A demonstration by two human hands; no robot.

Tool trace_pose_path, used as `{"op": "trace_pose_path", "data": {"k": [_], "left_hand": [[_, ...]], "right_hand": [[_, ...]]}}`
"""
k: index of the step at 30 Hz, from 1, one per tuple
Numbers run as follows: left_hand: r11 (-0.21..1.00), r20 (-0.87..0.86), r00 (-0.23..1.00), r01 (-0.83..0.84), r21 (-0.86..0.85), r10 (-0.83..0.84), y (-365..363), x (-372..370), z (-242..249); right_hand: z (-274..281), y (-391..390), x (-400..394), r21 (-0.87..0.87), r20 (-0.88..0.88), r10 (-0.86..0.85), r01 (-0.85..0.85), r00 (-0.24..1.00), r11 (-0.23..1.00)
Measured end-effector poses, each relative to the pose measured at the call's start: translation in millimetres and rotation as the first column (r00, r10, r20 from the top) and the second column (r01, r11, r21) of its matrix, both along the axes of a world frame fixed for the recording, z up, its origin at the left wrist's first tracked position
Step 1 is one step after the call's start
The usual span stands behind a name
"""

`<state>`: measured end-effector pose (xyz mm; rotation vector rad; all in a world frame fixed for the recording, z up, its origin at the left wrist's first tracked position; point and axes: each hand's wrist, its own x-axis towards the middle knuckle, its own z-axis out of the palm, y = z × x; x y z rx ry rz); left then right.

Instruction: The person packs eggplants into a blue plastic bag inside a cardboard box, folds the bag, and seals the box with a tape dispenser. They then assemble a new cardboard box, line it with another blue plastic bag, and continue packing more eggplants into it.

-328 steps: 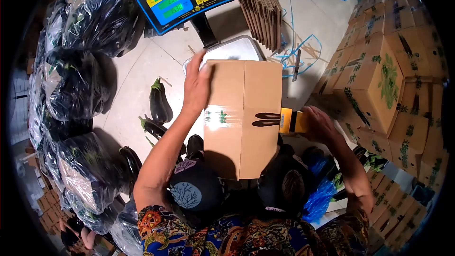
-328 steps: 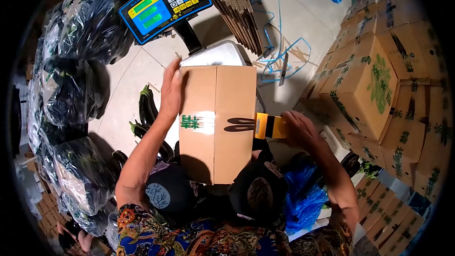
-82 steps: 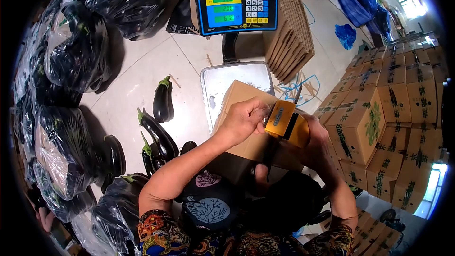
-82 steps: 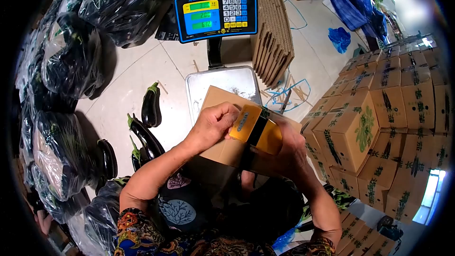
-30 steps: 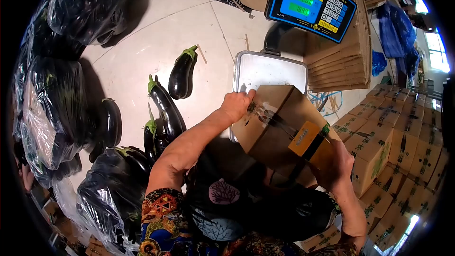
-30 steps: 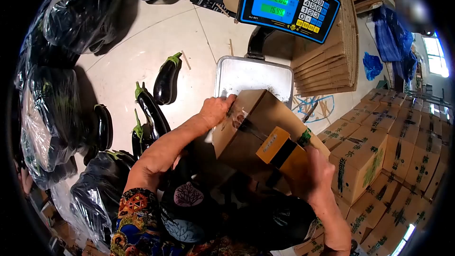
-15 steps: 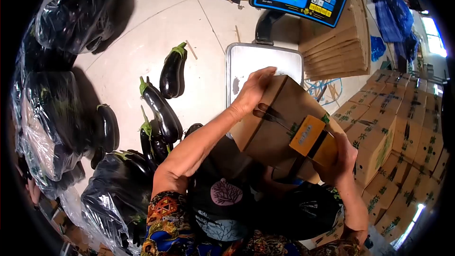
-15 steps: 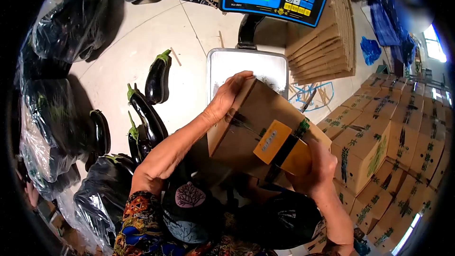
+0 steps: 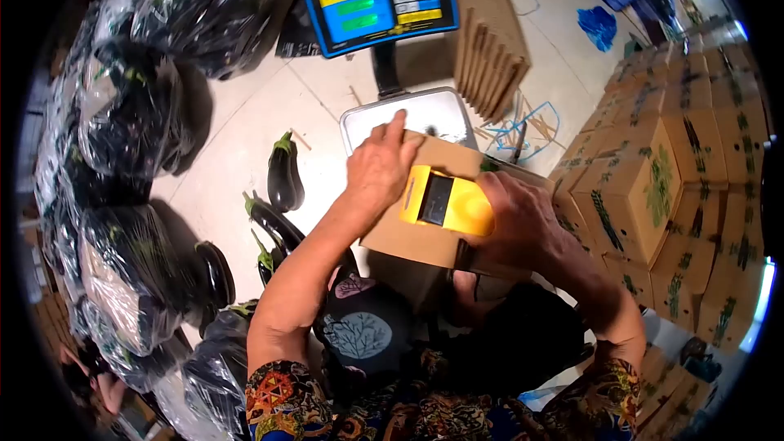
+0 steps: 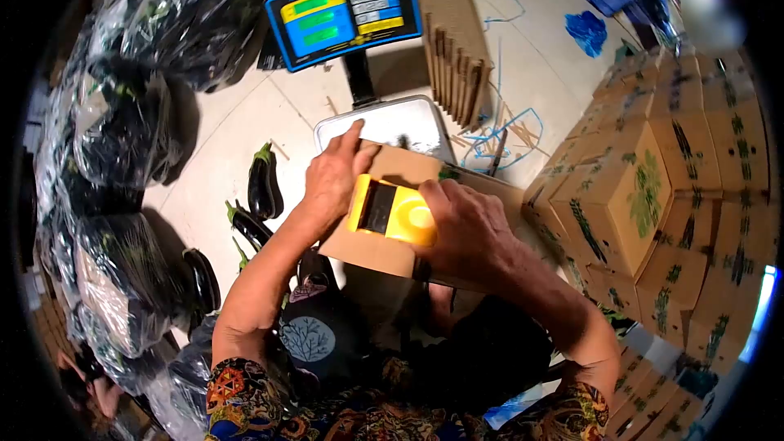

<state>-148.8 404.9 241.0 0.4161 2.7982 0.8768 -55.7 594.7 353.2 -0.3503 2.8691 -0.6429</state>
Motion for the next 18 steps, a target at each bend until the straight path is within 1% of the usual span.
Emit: {"op": "trace_pose_path", "data": {"k": [1,3,4,5,6,7,11,12,15,16,18], "left_hand": [[1.0,0.017,1.0,-0.015,0.001,0.015,-0.5,0.3,0.6],[0.999,-0.041,0.999,-0.008,-0.037,0.006,-1.4,0.8,2.6],[0.999,-0.057,0.998,-0.002,-0.054,-0.001,-2.4,-0.9,-2.1],[0.998,-0.07,0.998,0.0,-0.066,-0.004,-1.4,-2.1,-4.0],[0.997,-0.067,0.998,-0.012,-0.07,0.008,-0.2,-1.6,-3.4],[0.998,-0.127,0.992,-0.004,-0.058,-0.004,-1.0,-0.6,-8.2],[0.999,-0.134,0.99,0.04,-0.023,-0.043,-1.1,1.4,1.1],[1.0,-0.093,0.995,0.03,0.0,-0.029,0.3,3.1,7.2],[1.0,-0.087,0.996,0.017,-0.026,-0.019,3.5,2.3,6.9],[0.999,-0.075,0.997,0.016,-0.037,-0.019,5.4,2.7,10.0],[0.999,-0.047,0.999,-0.001,-0.053,-0.002,8.0,5.1,15.0]], "right_hand": [[7.1,5.8,2.8,-0.013,0.023,0.01,-0.009,1.0,1.0],[16.9,35.5,15.2,0.089,0.107,-0.017,0.007,0.994,0.996],[-2.2,65.8,30.5,0.108,-0.025,-0.014,0.017,1.0,0.994],[9.0,86.3,41.5,0.07,-0.079,0.02,-0.015,0.997,0.997],[10.7,103.3,54.5,0.097,-0.088,0.012,-0.004,0.996,0.995],[10.6,118.7,68.7,0.122,-0.098,0.001,0.011,0.995,0.993],[-20.5,164.6,103.9,0.111,-0.188,-0.022,0.044,0.982,0.993],[-27.7,175.0,109.2,0.111,-0.197,-0.023,0.046,0.98,0.993],[-36.8,191.5,120.2,0.039,-0.197,-0.044,0.053,0.979,0.998],[-42.2,196.3,120.6,0.029,-0.174,-0.029,0.035,0.984,0.999],[-54.5,201.3,120.0,0.014,-0.147,-0.05,0.053,0.988,0.998]]}}
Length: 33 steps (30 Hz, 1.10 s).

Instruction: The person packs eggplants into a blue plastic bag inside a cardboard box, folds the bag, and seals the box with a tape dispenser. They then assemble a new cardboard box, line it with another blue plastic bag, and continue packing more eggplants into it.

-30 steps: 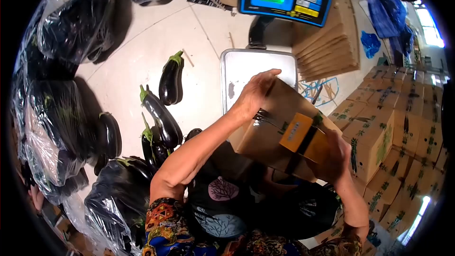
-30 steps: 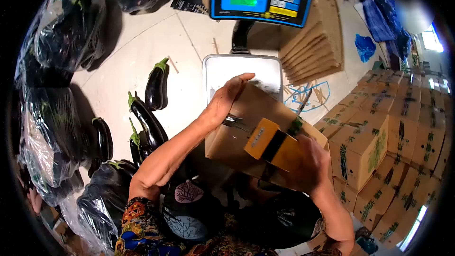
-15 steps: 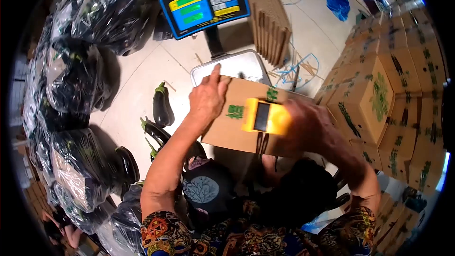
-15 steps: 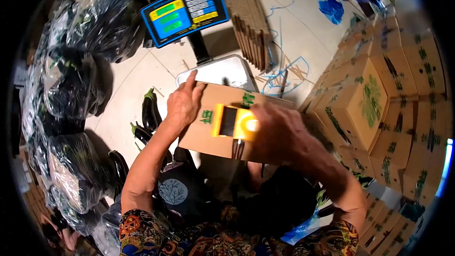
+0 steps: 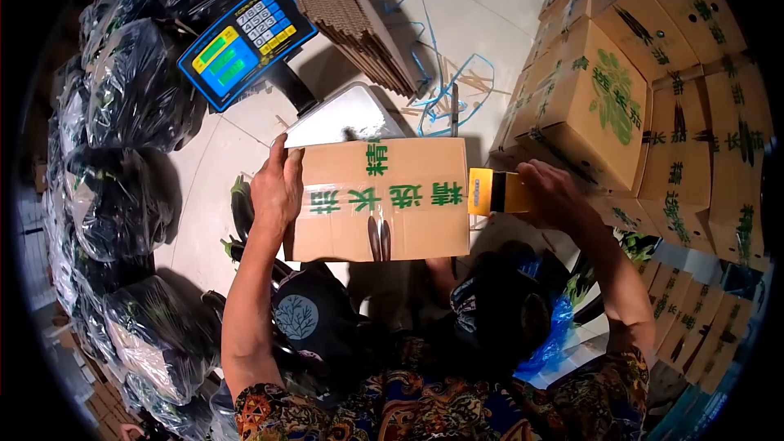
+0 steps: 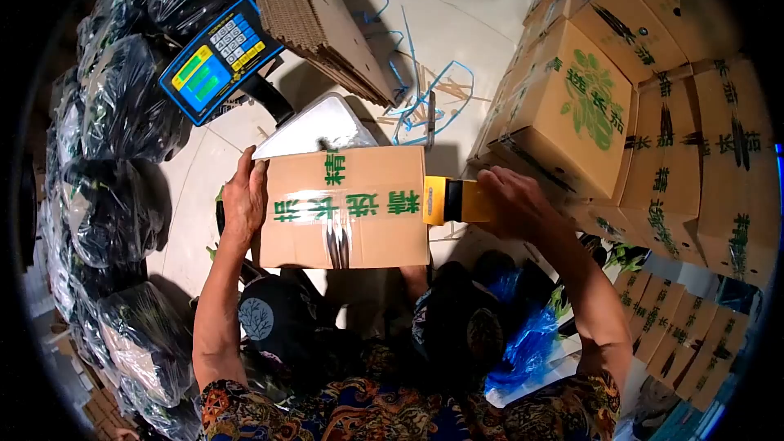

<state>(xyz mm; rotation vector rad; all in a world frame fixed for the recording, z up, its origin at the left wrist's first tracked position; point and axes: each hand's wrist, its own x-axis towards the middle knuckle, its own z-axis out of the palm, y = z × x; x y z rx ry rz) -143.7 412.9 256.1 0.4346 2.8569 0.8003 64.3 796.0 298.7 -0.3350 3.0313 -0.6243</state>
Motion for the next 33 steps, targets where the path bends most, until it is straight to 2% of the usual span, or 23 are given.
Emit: {"op": "trace_pose_path", "data": {"k": [6,9,11,14,17,18,19,21,22,23,24,25,28,29,31,32,33], "left_hand": [[1.0,0.034,0.999,-0.028,-0.009,0.028,-3.0,-1.5,-3.5],[0.999,0.052,0.998,-0.021,0.027,0.019,-11.2,-11.3,-8.0],[0.999,0.06,0.998,-0.003,0.053,0.0,-17.2,-18.8,-9.0],[0.998,0.037,0.999,0.03,0.047,-0.032,-20.6,-23.8,-6.0],[0.999,0.054,0.998,0.036,0.022,-0.037,-20.3,-20.3,-2.5],[0.999,0.068,0.997,0.034,0.011,-0.034,-20.9,-20.4,-2.4],[1.0,0.075,0.997,0.025,0.006,-0.026,-20.5,-23.0,-1.5],[1.0,0.097,0.995,0.002,0.013,-0.004,-20.2,-21.9,0.2],[1.0,0.101,0.995,0.002,0.018,-0.004,-19.8,-22.4,-0.7],[1.0,0.099,0.995,-0.001,0.029,-0.002,-17.8,-23.7,-0.8],[1.0,0.138,0.99,-0.012,0.027,0.008,-16.1,-23.1,3.3],[0.998,0.134,0.991,-0.015,0.068,0.006,-15.6,-23.4,0.8],[0.999,0.123,0.992,-0.024,0.049,0.017,-15.4,-24.0,-0.1],[0.996,0.124,0.992,-0.017,0.083,0.006,-15.9,-24.2,-1.7],[0.996,0.121,0.993,-0.022,0.088,0.012,-13.7,-22.7,-1.3],[0.996,0.15,0.989,-0.027,0.082,0.015,-13.1,-23.5,0.0],[0.997,0.179,0.984,-0.035,0.075,0.021,-13.7,-24.0,1.1]], "right_hand": [[-62.5,-2.3,22.6,-0.066,0.035,-0.116,0.118,0.993,0.991],[-100.1,-17.7,38.5,-0.182,-0.012,-0.096,0.092,0.995,0.979],[-112.3,-41.0,41.4,-0.334,-0.095,-0.102,0.065,0.99,0.94],[-143.2,-70.2,40.3,-0.469,-0.053,-0.224,0.174,0.973,0.866],[-160.6,-67.8,39.7,-0.414,-0.192,-0.233,0.137,0.953,0.9],[-195.2,-64.8,50.9,-0.361,-0.196,-0.261,0.178,0.945,0.916],[-191.3,-63.4,54.9,-0.285,-0.238,-0.301,0.23,0.923,0.931],[-234.2,-40.8,85.0,-0.133,-0.157,-0.275,0.255,0.949,0.958],[-237.9,-32.0,99.6,-0.116,0.072,-0.337,0.344,0.939,0.932],[-242.3,-20.5,110.0,-0.075,0.289,-0.384,0.421,0.877,0.904],[-238.9,-10.2,119.7,-0.015,0.343,-0.406,0.438,0.847,0.899],[-237.4,-5.5,126.6,0.024,0.331,-0.395,0.411,0.857,0.911],[-233.4,-0.1,132.4,0.104,0.291,-0.35,0.334,0.89,0.937],[-222.8,-13.4,121.6,0.154,0.248,-0.409,0.381,0.878,0.912],[-181.8,-32.4,90.0,0.121,0.226,-0.391,0.372,0.892,0.92],[-171.0,-41.9,71.5,0.124,0.35,-0.458,0.444,0.817,0.887],[-154.8,-45.8,58.3,0.1,0.44,-0.392,0.39,0.808,0.915]]}}
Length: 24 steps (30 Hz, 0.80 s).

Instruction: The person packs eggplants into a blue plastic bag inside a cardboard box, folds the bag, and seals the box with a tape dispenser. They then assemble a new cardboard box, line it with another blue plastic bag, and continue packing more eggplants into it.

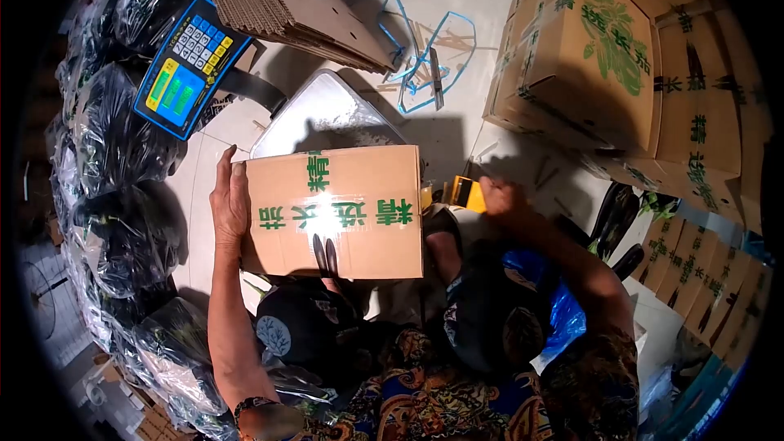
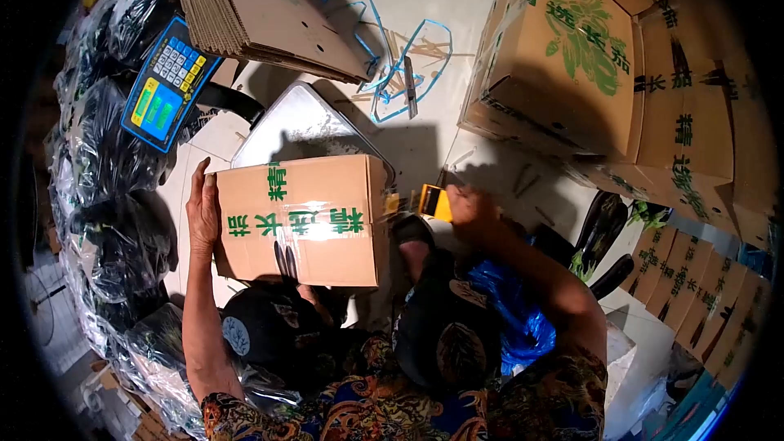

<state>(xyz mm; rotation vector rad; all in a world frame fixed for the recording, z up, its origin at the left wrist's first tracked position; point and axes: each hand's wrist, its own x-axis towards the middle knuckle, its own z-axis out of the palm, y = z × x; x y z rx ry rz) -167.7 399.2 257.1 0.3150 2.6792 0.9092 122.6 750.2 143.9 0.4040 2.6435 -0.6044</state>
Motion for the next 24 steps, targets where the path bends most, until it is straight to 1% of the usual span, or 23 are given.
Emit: {"op": "trace_pose_path", "data": {"k": [1,2,3,4,5,6,8,9,10,12,13,14,15,16,18,19,20,22,24], "left_hand": [[1.0,0.033,0.999,-0.006,-0.008,0.006,-1.6,0.5,0.3],[1.0,-0.004,1.0,0.01,0.01,-0.01,-5.0,2.2,-4.7],[0.999,-0.041,0.999,0.026,0.027,-0.025,-9.7,3.9,-13.2],[0.998,-0.085,0.995,0.047,0.048,-0.043,-12.1,3.3,-16.5],[0.993,-0.081,0.996,0.035,0.113,-0.026,-10.4,10.8,-13.7],[0.992,-0.025,1.0,-0.004,0.126,0.007,-10.7,17.2,-10.1],[0.982,0.081,0.994,-0.081,0.169,0.068,-7.3,24.4,-4.2],[0.986,0.057,0.998,-0.046,0.16,0.038,-17.5,20.0,-14.9],[0.983,0.031,0.999,-0.039,0.179,0.034,-20.6,21.6,-21.7],[0.978,-0.025,0.999,-0.019,0.208,0.024,-27.9,23.8,-27.7],[0.979,0.053,0.998,-0.054,0.197,0.045,-29.2,22.1,-26.9],[0.971,0.092,0.993,-0.092,0.219,0.073,-28.4,20.6,-28.2],[0.935,0.166,0.981,-0.146,0.323,0.096,-29.6,19.7,-34.6],[0.885,0.246,0.964,-0.2,0.42,0.101,-27.4,20.7,-41.1],[0.933,0.127,0.992,-0.023,0.358,-0.024,-8.5,33.1,-14.3],[0.933,0.08,0.997,-0.025,0.359,-0.004,-3.8,36.6,-9.3],[0.919,0.163,0.986,-0.038,0.392,-0.028,-7.1,32.6,-12.5],[0.886,0.312,0.95,-0.16,0.436,0.017,-12.0,30.7,-20.2],[0.88,0.199,0.98,-0.097,0.465,0.003,-19.1,29.8,-36.3]], "right_hand": [[-2.8,-7.0,-10.7,-0.059,-0.014,0.026,-0.027,1.0,0.998],[-8.1,-14.9,-17.0,-0.119,-0.027,0.05,-0.053,0.998,0.991],[-10.7,-24.8,-18.3,0.433,-0.181,0.467,-0.356,0.866,0.828],[-14.7,-33.4,-21.8,0.865,-0.062,0.811,-0.374,0.582,0.335],[-25.3,-39.3,-32.0,0.691,-0.035,0.74,-0.518,0.672,0.504],[-33.7,-42.4,-34.5,0.649,-0.058,0.704,-0.509,0.708,0.565],[-28.0,-40.0,-46.2,0.577,-0.088,0.624,-0.471,0.776,0.667],[-22.0,-43.5,-45.0,0.675,0.022,0.651,-0.492,0.759,0.55],[0.1,-57.7,-51.9,0.749,0.132,0.655,-0.508,0.744,0.426],[-9.6,-85.7,-76.0,0.658,0.367,0.532,-0.617,0.763,0.432],[14.8,-77.6,-67.6,0.694,0.362,0.61,-0.641,0.705,0.328],[39.5,-69.2,-59.7,0.734,0.357,0.679,-0.642,0.641,0.219],[24.5,-65.3,-54.3,0.743,0.365,0.686,-0.641,0.629,0.193],[-7.4,-62.2,-45.7,0.748,0.344,0.692,-0.631,0.635,0.207],[-71.8,-50.1,-27.5,0.759,0.297,0.703,-0.607,0.646,0.237],[-90.8,-48.7,-21.8,0.751,0.286,0.706,-0.609,0.648,0.255],[-104.2,-49.6,-13.9,0.735,0.281,0.706,-0.619,0.65,0.278],[-102.0,-48.6,-8.1,0.676,0.271,0.662,-0.627,0.699,0.387],[-111.4,-47.6,-30.4,0.616,0.23,0.628,-0.611,0.743,0.497]]}}
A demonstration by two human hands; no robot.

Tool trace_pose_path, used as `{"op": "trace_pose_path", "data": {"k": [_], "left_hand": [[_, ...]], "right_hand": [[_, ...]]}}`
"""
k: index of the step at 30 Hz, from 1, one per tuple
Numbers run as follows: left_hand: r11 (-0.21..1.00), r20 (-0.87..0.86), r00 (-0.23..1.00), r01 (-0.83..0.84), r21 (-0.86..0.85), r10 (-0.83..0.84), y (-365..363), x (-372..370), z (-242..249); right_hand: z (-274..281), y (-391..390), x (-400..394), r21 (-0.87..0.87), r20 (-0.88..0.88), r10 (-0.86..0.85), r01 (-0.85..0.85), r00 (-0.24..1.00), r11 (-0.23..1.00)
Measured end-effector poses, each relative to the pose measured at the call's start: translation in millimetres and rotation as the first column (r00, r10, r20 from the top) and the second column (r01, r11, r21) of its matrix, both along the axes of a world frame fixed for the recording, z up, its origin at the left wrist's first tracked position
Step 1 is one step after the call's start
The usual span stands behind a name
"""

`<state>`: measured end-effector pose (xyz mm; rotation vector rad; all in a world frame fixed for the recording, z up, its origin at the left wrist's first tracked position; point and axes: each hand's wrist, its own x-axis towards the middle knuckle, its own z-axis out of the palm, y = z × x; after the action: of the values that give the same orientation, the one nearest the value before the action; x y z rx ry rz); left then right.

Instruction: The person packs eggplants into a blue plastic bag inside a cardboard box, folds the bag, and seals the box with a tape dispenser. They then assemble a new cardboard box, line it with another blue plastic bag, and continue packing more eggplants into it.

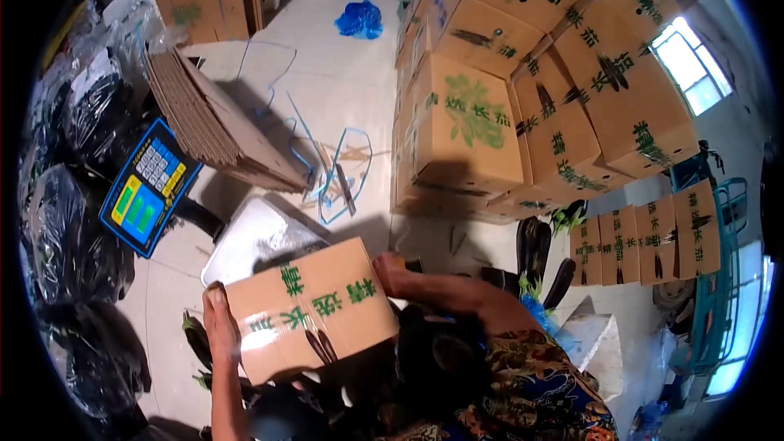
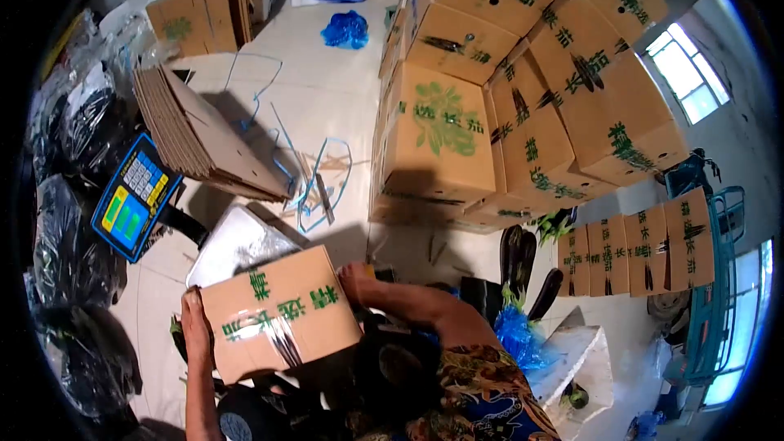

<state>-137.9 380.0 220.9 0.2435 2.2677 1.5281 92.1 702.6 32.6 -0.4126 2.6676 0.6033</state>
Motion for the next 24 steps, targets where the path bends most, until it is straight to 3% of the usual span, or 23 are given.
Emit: {"op": "trace_pose_path", "data": {"k": [1,2,5,7,9,12,13,14,15,16,17,18,20,24], "left_hand": [[0.999,0.018,0.999,-0.03,0.044,0.029,0.7,0.6,-1.5],[0.998,0.031,0.998,-0.05,-0.033,0.051,0.3,-4.2,-7.3],[0.997,0.152,0.988,0.02,0.075,-0.032,2.3,-6.3,5.1],[0.984,0.229,0.973,-0.053,0.168,0.013,-2.3,-5.0,-3.9],[0.959,0.315,0.949,-0.12,0.257,0.034,2.0,-1.6,-2.1],[0.925,0.335,0.941,-0.159,0.346,0.037,6.7,2.7,4.3],[0.897,0.393,0.919,-0.201,0.393,0.033,10.1,7.3,9.7],[0.862,0.444,0.896,-0.242,0.445,0.023,15.6,10.7,14.3],[0.833,0.506,0.86,-0.328,0.444,0.069,20.2,10.6,9.2],[0.812,0.547,0.836,-0.354,0.463,0.053,19.5,9.0,-0.4],[0.789,0.587,0.809,-0.382,0.48,0.035,17.5,6.3,-12.8],[0.765,0.627,0.779,-0.413,0.494,0.015,15.4,4.7,-27.9],[0.681,0.602,0.798,-0.431,0.592,-0.019,12.1,1.4,-58.6],[0.686,0.666,0.746,-0.483,0.543,-0.001,11.6,3.6,-74.6]], "right_hand": [[-2.1,-0.9,-8.6,-0.062,0.034,-0.032,0.034,0.999,0.997],[48.1,-2.2,-28.4,-0.144,0.385,-0.178,0.25,0.905,0.958],[41.7,13.1,-22.3,-0.244,0.439,-0.391,0.526,0.809,0.814],[24.9,25.1,-3.6,-0.389,0.559,-0.349,0.61,0.752,0.69],[25.3,28.0,10.5,-0.402,0.606,-0.385,0.685,0.696,0.607],[33.8,21.1,22.3,-0.407,0.372,-0.651,0.746,0.662,0.527],[11.3,18.4,32.7,-0.599,0.247,-0.743,0.7,0.623,0.388],[-10.1,15.9,42.2,-0.79,0.128,-0.812,0.553,0.57,0.264],[5.1,8.2,34.7,-0.919,0.015,-0.855,0.344,0.519,0.193],[22.7,9.4,25.9,-0.876,0.472,-0.79,0.312,0.392,-0.369],[40.5,-2.3,19.2,-0.704,0.706,-0.612,0.269,0.356,-0.657],[75.6,-16.7,4.5,-0.456,0.873,-0.392,0.2,0.29,-0.867],[100.8,-51.0,-16.0,-0.296,0.934,-0.231,0.228,0.274,-0.927],[82.1,-47.9,-17.5,-0.239,0.955,-0.162,0.321,0.248,-0.917]]}}
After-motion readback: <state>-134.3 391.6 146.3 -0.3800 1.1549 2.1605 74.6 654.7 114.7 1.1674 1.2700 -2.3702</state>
